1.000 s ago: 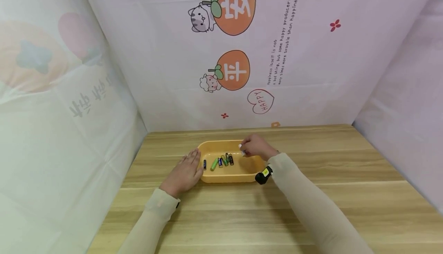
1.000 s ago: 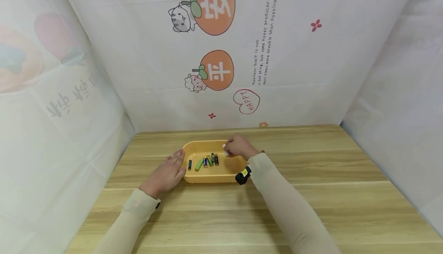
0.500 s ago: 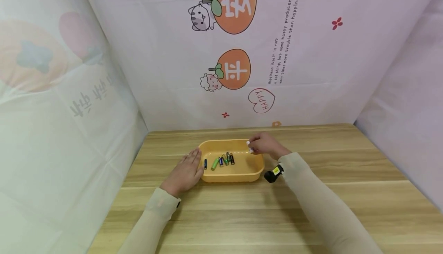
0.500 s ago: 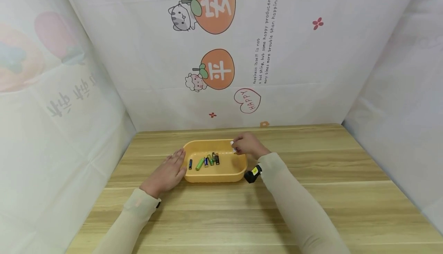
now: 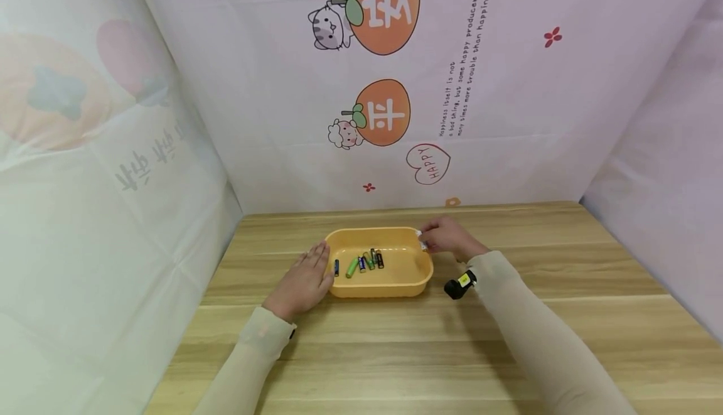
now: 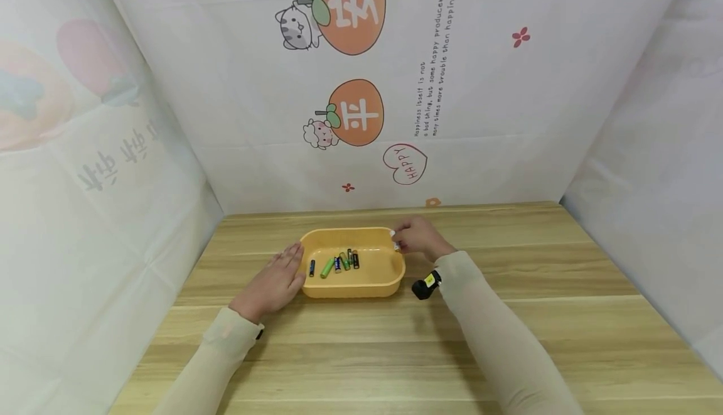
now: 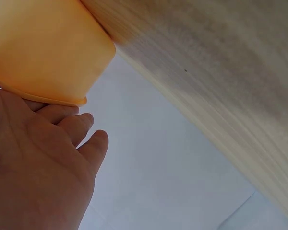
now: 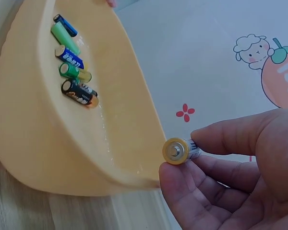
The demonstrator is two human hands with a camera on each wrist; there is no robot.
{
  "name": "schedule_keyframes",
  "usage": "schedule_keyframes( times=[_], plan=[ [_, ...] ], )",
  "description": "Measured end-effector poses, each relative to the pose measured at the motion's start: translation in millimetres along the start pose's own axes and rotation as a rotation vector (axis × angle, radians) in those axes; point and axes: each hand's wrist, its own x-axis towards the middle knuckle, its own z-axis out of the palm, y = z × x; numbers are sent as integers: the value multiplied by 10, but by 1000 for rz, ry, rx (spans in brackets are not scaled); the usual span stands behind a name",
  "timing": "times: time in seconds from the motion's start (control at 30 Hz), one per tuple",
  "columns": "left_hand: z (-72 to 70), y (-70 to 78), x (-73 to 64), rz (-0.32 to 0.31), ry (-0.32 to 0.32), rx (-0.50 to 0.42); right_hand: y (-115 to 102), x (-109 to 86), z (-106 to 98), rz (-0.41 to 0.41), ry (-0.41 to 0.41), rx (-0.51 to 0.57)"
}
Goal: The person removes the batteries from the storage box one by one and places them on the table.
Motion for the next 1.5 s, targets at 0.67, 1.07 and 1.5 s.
schedule_keyframes(
  times=[0.67,1.07,1.5],
  plan=[
    [2,-25,9,-6,4,30,141,42,-43,-25,-15,36],
    [22,-45,26,-11,11,41,223,42,-89,-51,-17,47],
    [10,-48,42,-8,-1,58,338,6,-214,-43,21,-4]
  ],
)
